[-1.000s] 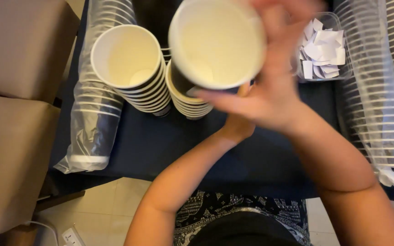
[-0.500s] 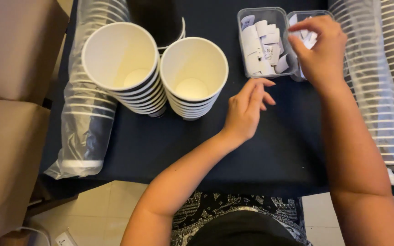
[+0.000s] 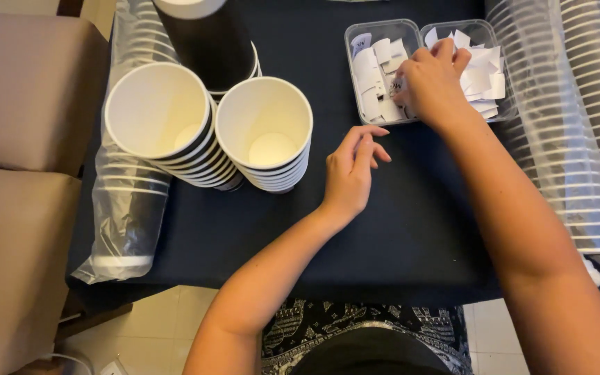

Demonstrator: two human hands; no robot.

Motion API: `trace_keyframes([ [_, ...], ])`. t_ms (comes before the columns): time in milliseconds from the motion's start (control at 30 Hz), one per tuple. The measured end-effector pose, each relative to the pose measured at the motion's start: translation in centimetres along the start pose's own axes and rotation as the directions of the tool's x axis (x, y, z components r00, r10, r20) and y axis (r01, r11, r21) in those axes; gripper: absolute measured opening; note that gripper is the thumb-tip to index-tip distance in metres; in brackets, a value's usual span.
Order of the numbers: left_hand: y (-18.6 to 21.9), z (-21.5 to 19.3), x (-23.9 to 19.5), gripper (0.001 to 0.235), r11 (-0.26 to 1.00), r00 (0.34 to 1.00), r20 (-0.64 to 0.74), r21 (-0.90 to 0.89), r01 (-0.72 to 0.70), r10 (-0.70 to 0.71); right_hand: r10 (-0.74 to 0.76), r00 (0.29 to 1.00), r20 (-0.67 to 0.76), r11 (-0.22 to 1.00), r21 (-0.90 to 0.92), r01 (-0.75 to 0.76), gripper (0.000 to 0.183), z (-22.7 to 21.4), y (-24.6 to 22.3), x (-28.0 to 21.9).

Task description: Manually peeling adhesive brand labels and sticking them onto paper coffee cups.

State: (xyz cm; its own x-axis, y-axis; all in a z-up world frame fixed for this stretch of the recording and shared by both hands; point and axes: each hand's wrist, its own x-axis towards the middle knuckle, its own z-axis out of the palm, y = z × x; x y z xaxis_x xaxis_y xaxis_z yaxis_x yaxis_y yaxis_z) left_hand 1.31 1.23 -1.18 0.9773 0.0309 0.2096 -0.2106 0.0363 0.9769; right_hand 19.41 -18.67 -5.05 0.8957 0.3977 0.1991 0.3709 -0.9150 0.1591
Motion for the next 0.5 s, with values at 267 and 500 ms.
trace_keyframes([
  [267, 0.3, -0.2, 0.2, 0.031, 1.000, 1.000, -0.006, 0.001, 0.025, -0.025, 0.133, 0.989, 0.057, 0.958, 0.247, -0.143, 0.018, -3.0, 0.6, -0.3],
  [500, -0.2, 0.2, 0.6, 0.024, 0.997, 1.000, 0.004, -0.077, -0.012, 0.013, 0.241, 0.969, -0.047, 0.740, 0.655, -0.153, 0.016, -6.1, 0.7, -2.6],
])
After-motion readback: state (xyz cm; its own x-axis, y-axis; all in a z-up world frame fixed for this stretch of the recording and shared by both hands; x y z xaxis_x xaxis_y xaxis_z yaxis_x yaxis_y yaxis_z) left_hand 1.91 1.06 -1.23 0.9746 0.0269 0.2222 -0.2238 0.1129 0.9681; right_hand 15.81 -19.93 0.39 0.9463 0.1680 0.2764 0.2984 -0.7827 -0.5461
